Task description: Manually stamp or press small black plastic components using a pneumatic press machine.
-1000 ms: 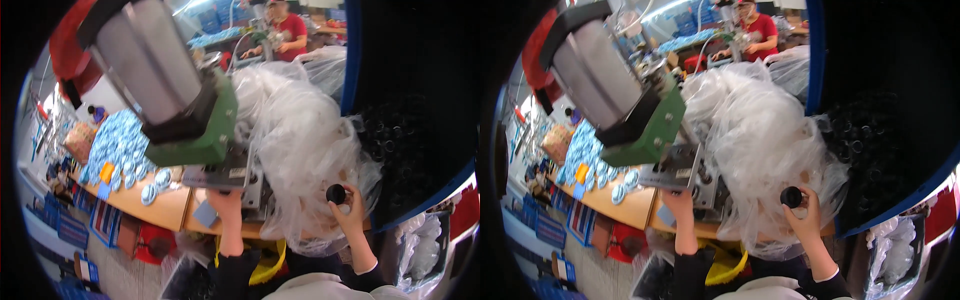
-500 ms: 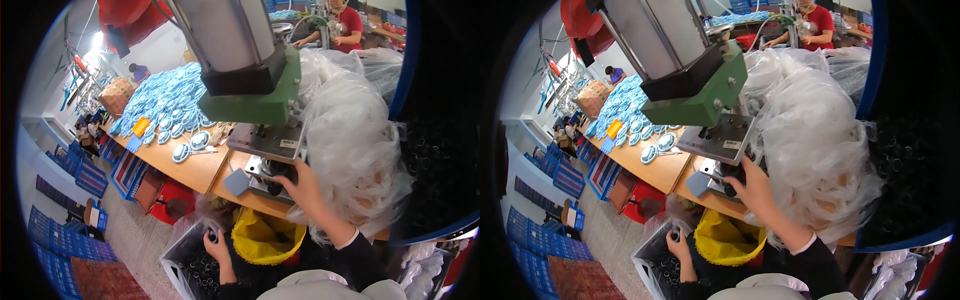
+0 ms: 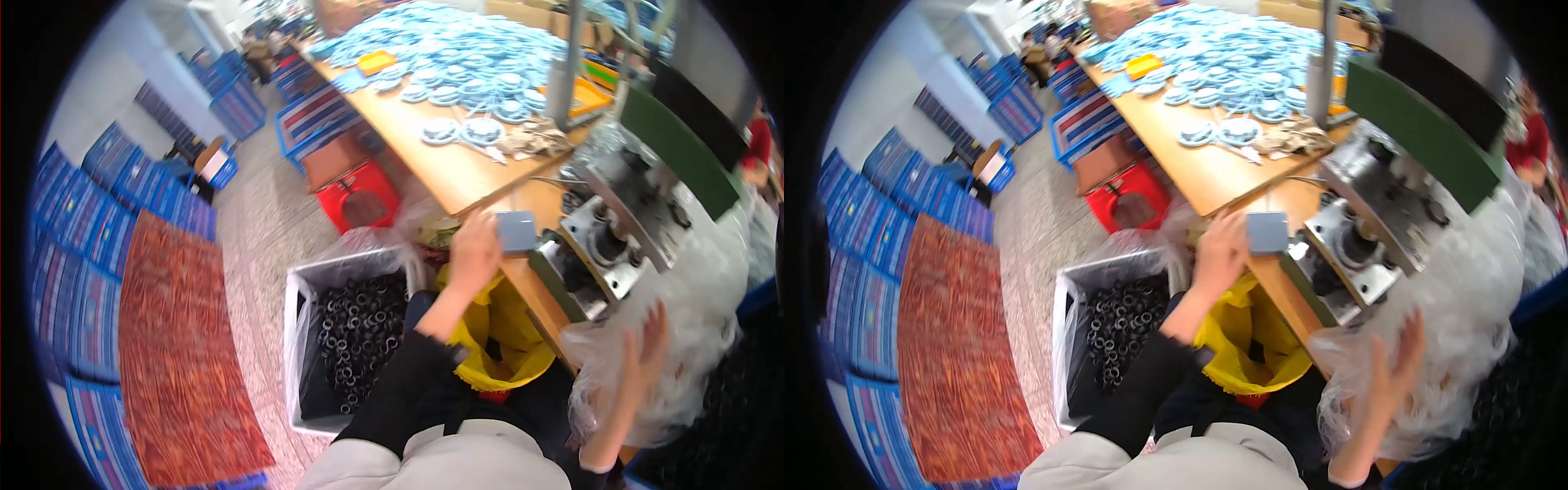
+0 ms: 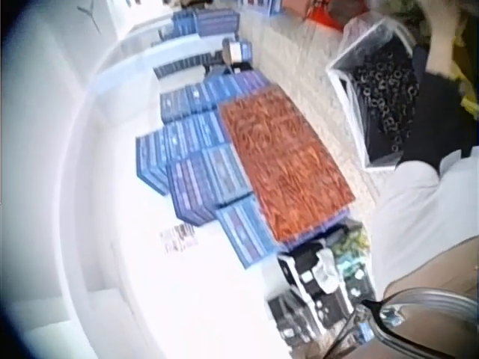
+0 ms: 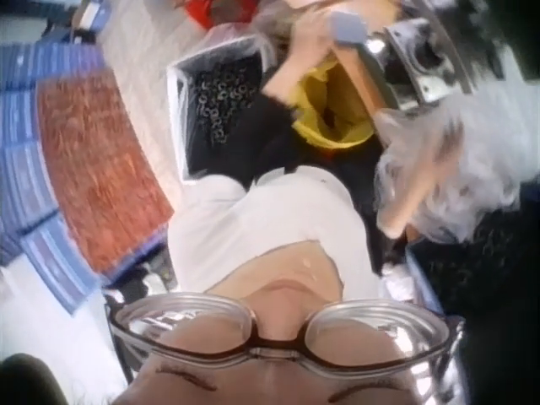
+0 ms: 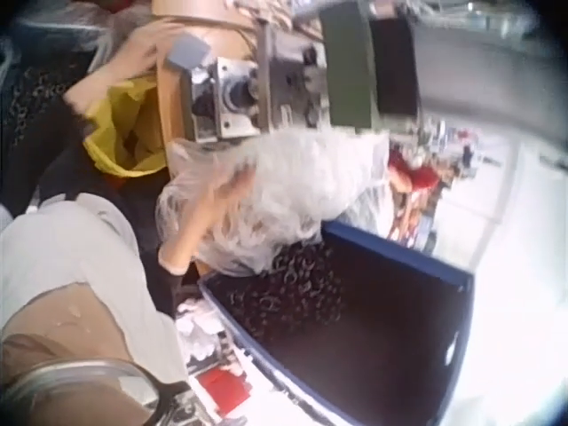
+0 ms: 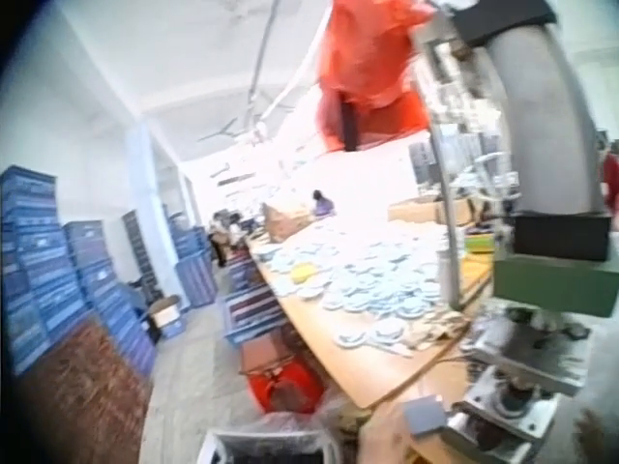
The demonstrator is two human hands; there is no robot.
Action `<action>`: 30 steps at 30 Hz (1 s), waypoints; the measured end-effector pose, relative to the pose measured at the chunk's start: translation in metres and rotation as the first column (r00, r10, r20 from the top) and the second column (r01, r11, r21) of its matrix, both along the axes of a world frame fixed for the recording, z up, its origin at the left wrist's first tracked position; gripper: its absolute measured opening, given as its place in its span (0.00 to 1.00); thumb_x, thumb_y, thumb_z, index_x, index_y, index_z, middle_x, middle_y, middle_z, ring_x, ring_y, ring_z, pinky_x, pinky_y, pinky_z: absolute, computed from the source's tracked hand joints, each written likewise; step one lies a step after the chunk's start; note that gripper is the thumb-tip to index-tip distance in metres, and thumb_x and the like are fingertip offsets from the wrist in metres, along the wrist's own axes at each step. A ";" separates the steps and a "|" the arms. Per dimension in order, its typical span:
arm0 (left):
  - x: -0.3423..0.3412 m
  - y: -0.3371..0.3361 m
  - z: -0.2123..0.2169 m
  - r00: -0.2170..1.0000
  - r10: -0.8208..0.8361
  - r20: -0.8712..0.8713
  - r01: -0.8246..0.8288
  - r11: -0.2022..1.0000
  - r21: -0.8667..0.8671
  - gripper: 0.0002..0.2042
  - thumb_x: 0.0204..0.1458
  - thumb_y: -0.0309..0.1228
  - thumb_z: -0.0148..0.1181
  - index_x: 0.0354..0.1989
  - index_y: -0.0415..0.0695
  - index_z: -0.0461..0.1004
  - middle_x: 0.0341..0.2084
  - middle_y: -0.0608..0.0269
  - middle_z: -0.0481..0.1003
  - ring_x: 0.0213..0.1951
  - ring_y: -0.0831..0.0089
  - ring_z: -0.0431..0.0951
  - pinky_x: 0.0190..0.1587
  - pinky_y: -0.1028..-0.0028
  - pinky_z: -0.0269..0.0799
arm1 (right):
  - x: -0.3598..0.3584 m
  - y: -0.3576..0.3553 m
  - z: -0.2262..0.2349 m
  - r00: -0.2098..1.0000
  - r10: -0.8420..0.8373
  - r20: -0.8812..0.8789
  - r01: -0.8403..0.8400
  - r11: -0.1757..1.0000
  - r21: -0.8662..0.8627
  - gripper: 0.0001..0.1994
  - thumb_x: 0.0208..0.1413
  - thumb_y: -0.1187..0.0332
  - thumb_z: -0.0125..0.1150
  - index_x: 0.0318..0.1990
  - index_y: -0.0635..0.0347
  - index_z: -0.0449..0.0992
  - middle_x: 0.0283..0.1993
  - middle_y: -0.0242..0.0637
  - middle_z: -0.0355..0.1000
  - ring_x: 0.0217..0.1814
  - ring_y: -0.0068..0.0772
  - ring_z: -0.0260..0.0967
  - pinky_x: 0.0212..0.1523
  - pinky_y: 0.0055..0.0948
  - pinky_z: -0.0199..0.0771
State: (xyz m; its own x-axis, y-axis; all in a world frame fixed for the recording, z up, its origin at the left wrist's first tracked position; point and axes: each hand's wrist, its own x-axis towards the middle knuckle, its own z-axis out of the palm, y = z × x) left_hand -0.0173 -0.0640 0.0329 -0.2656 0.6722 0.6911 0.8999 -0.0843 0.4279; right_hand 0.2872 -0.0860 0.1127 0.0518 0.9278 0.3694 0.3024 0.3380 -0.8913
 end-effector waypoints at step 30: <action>0.019 0.077 -0.041 0.994 -0.072 0.080 0.073 0.997 -0.014 0.18 0.53 0.31 0.50 0.50 0.33 0.67 0.47 0.42 0.68 0.54 0.49 0.64 0.56 0.58 0.57 | 0.274 -0.026 -0.144 -0.217 -0.752 0.622 0.967 -0.077 0.243 0.31 0.51 0.55 0.56 0.61 0.48 0.55 0.64 0.45 0.49 0.63 0.56 0.50 0.53 0.61 0.55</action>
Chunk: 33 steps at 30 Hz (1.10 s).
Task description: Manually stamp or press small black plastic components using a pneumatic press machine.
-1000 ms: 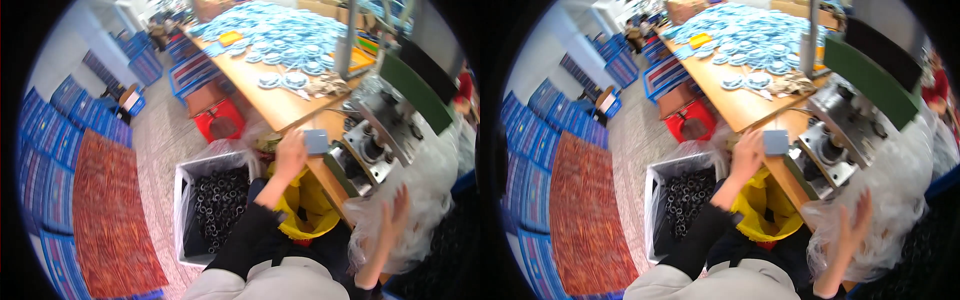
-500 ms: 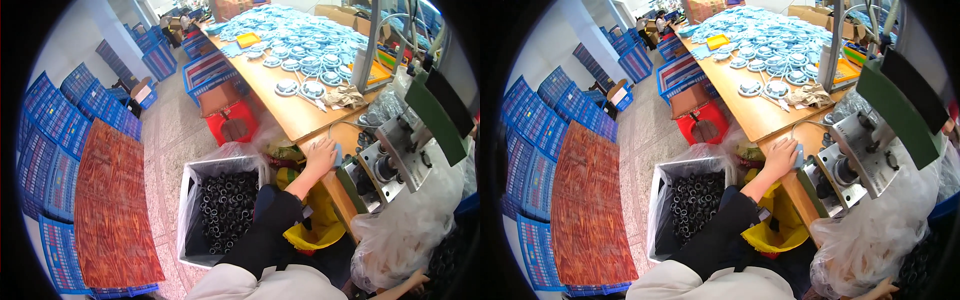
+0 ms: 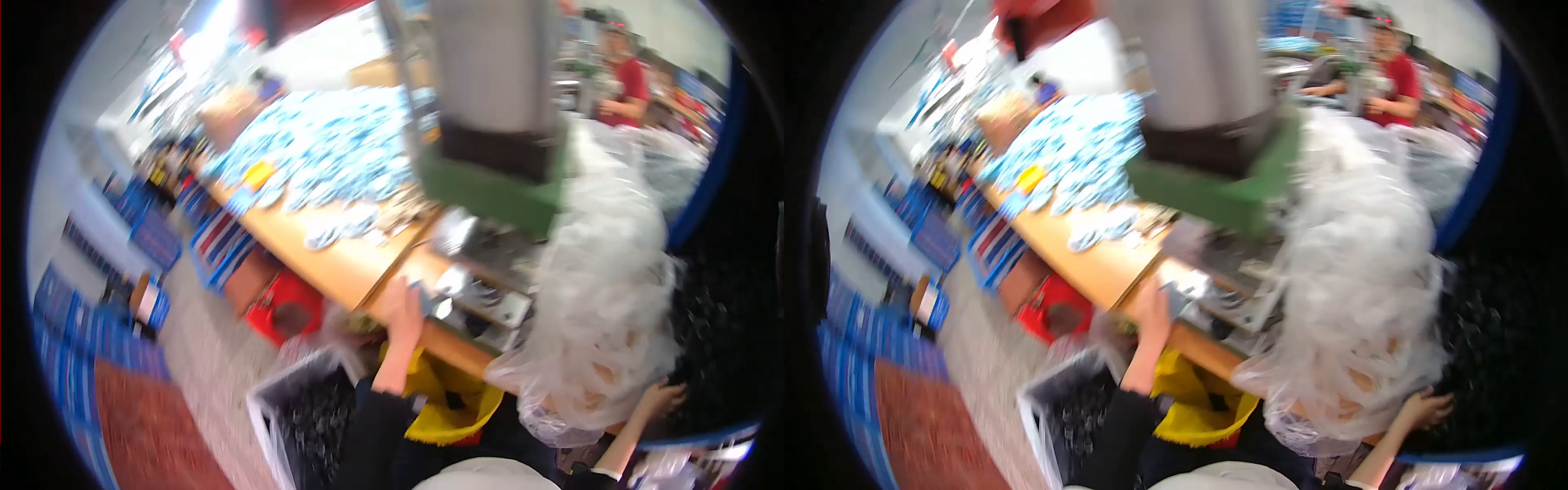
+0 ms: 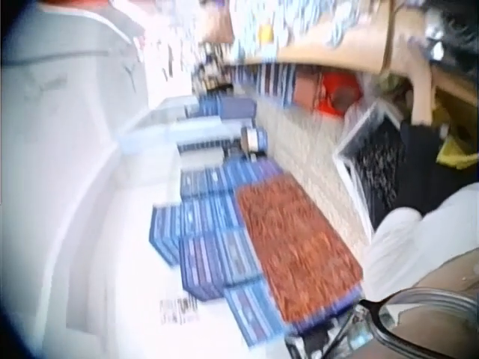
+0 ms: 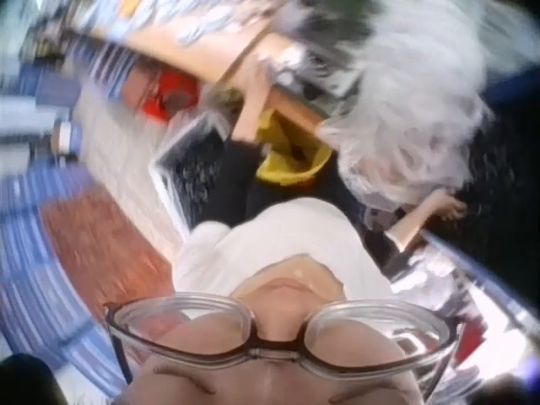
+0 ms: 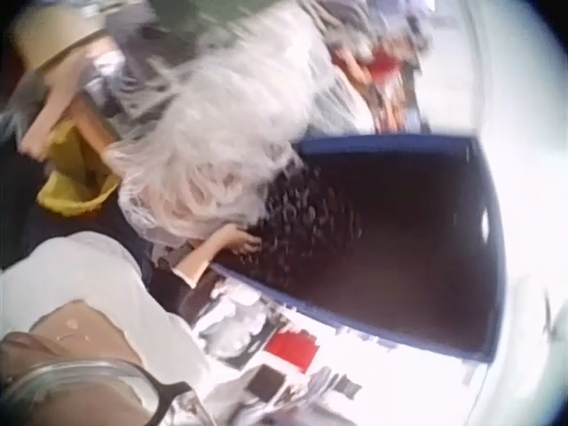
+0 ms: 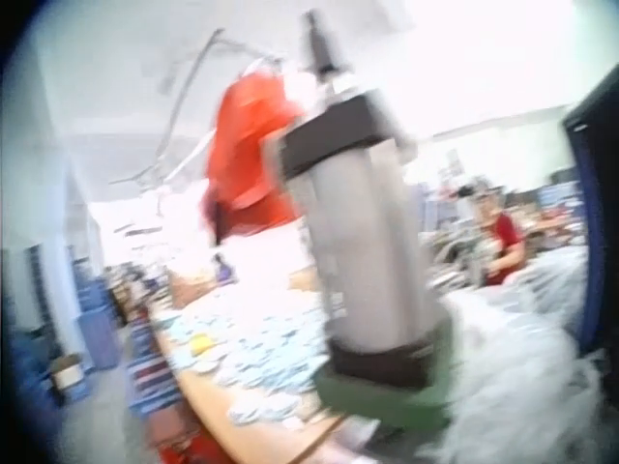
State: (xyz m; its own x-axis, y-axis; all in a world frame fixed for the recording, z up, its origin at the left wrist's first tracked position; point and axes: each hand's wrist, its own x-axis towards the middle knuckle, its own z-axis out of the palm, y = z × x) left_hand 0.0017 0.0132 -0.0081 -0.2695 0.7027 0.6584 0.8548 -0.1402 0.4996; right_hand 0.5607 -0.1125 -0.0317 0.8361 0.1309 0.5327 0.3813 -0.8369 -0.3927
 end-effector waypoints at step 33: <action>0.092 -0.031 0.086 0.957 -0.206 0.202 0.162 0.963 0.217 0.22 0.51 0.29 0.58 0.52 0.32 0.61 0.44 0.47 0.68 0.42 0.62 0.70 0.47 0.69 0.66 | -0.068 0.003 0.083 0.863 0.451 0.229 -0.503 0.714 0.487 0.15 0.45 0.73 0.63 0.41 0.59 0.66 0.59 0.49 0.57 0.50 0.42 0.64 0.52 0.36 0.63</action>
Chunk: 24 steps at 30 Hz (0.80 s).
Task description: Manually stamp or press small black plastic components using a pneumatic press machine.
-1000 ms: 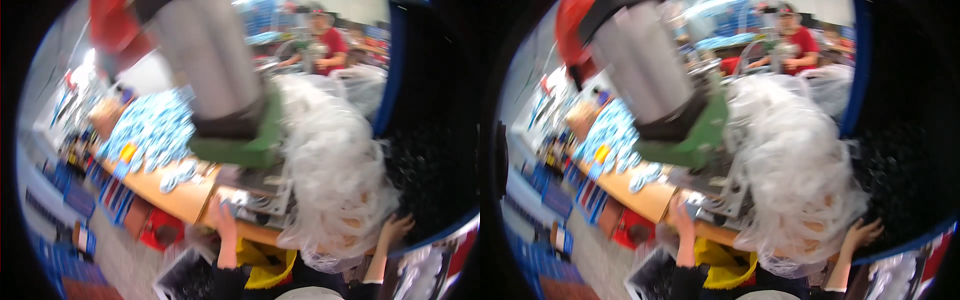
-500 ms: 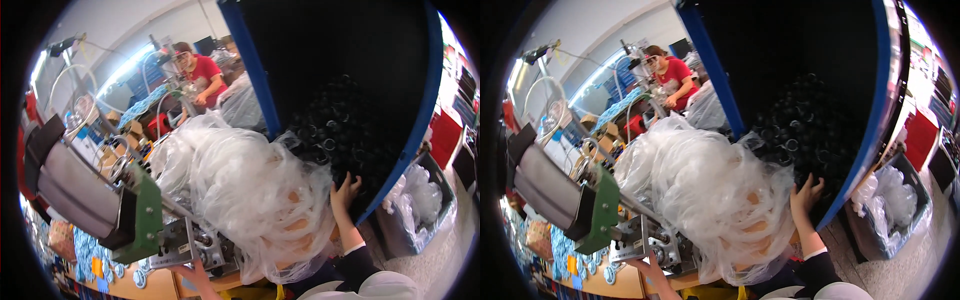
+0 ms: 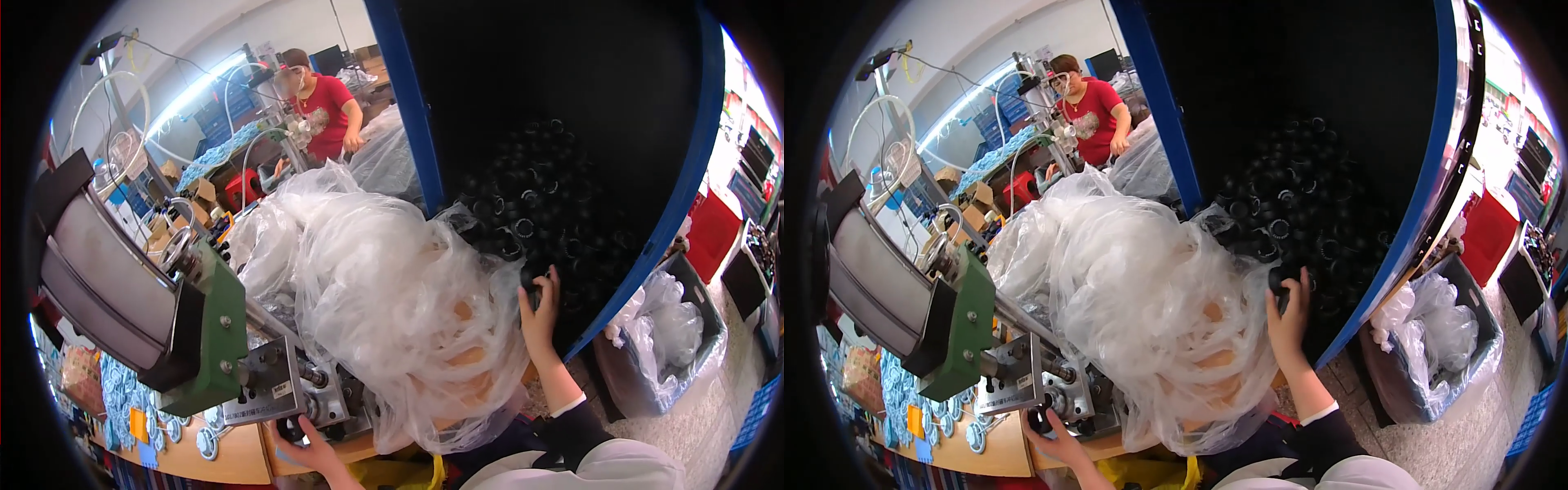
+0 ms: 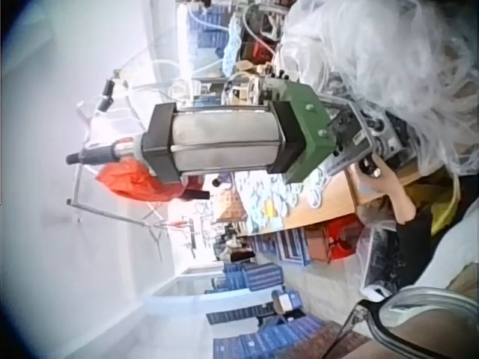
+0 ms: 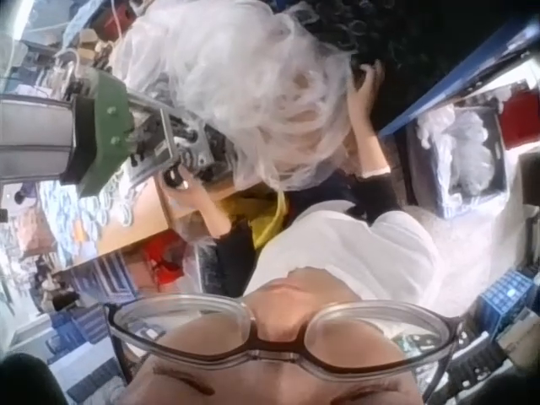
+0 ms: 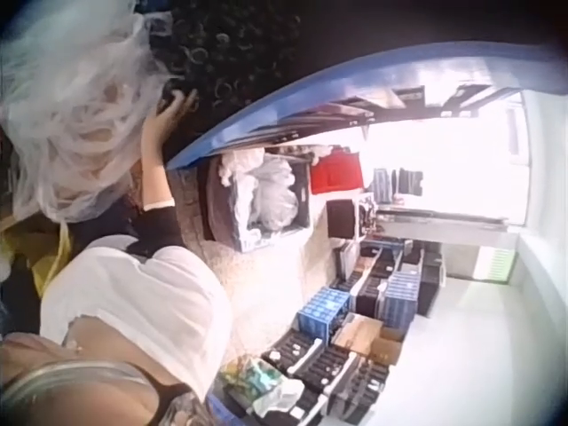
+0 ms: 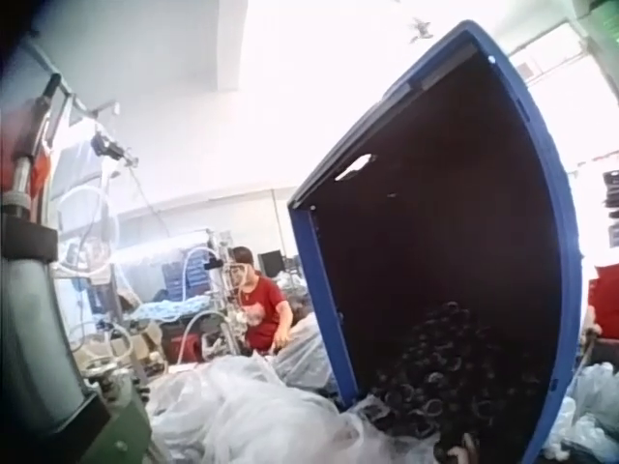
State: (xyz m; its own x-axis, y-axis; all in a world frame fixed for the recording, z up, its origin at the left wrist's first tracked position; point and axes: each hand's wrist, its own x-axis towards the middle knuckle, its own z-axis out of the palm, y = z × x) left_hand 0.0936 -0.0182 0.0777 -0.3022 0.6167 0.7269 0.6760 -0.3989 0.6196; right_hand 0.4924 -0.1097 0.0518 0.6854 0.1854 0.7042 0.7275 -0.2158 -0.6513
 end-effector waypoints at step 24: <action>-0.118 -0.078 -0.070 0.961 0.191 -0.197 -0.238 0.939 -0.249 0.16 0.49 0.26 0.55 0.46 0.33 0.67 0.50 0.47 0.66 0.57 0.47 0.60 0.58 0.58 0.53 | -0.266 0.076 0.095 0.104 0.901 -0.422 -0.985 0.152 0.081 0.24 0.42 0.69 0.65 0.49 0.63 0.67 0.40 0.49 0.71 0.42 0.48 0.69 0.42 0.34 0.68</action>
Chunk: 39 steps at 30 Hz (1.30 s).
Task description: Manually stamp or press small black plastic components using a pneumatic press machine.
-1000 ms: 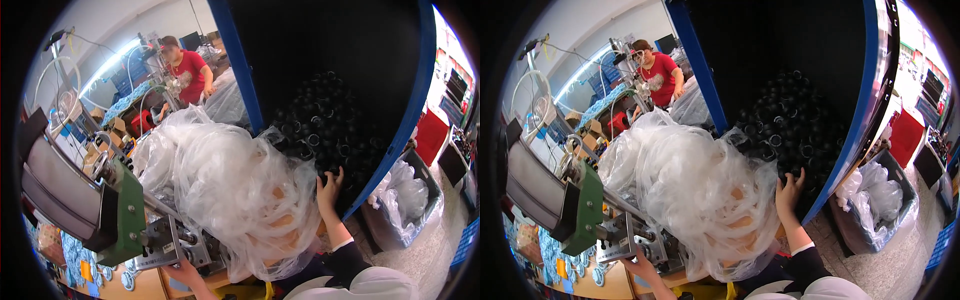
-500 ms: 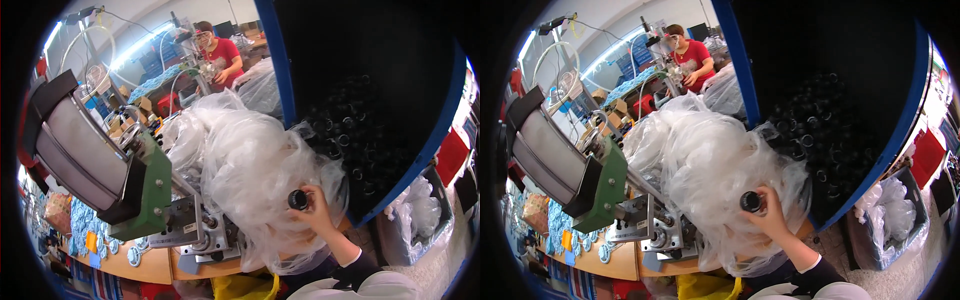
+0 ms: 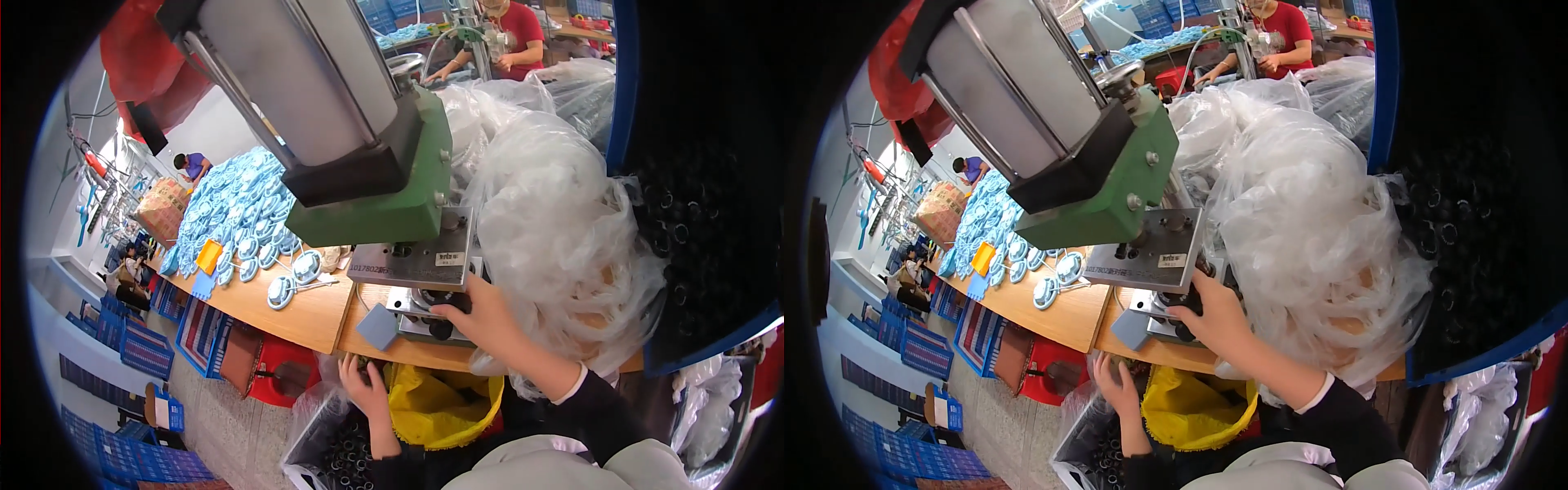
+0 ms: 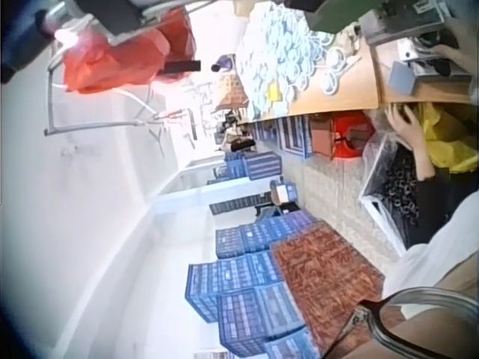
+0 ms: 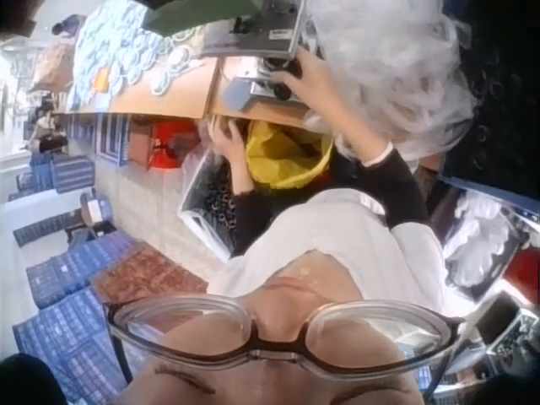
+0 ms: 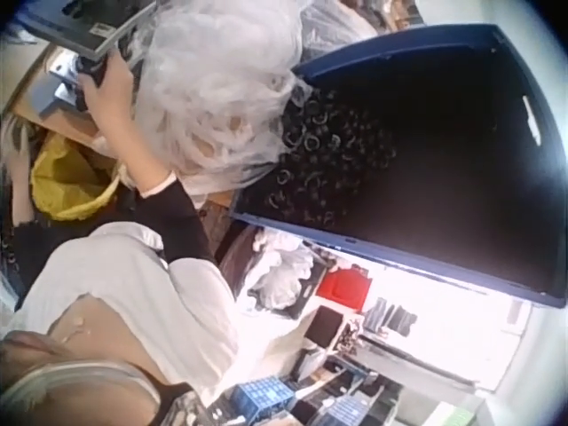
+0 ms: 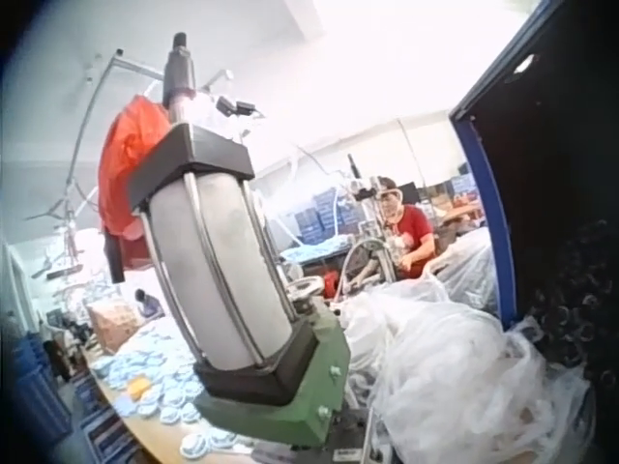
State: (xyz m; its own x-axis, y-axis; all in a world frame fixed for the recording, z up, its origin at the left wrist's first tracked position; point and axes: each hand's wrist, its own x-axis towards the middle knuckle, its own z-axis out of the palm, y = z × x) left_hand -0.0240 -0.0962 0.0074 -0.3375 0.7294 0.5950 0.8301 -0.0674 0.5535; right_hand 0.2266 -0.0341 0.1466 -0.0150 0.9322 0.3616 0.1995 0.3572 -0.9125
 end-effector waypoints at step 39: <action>0.117 0.098 0.090 0.744 -0.604 0.284 0.471 0.777 0.418 0.23 0.54 0.24 0.45 0.59 0.32 0.53 0.56 0.48 0.58 0.57 0.61 0.59 0.59 0.67 0.52 | 0.261 -0.111 -0.109 0.167 -0.593 0.788 0.985 0.141 -0.102 0.25 0.48 0.73 0.55 0.56 0.66 0.60 0.62 0.53 0.48 0.63 0.56 0.46 0.59 0.49 0.51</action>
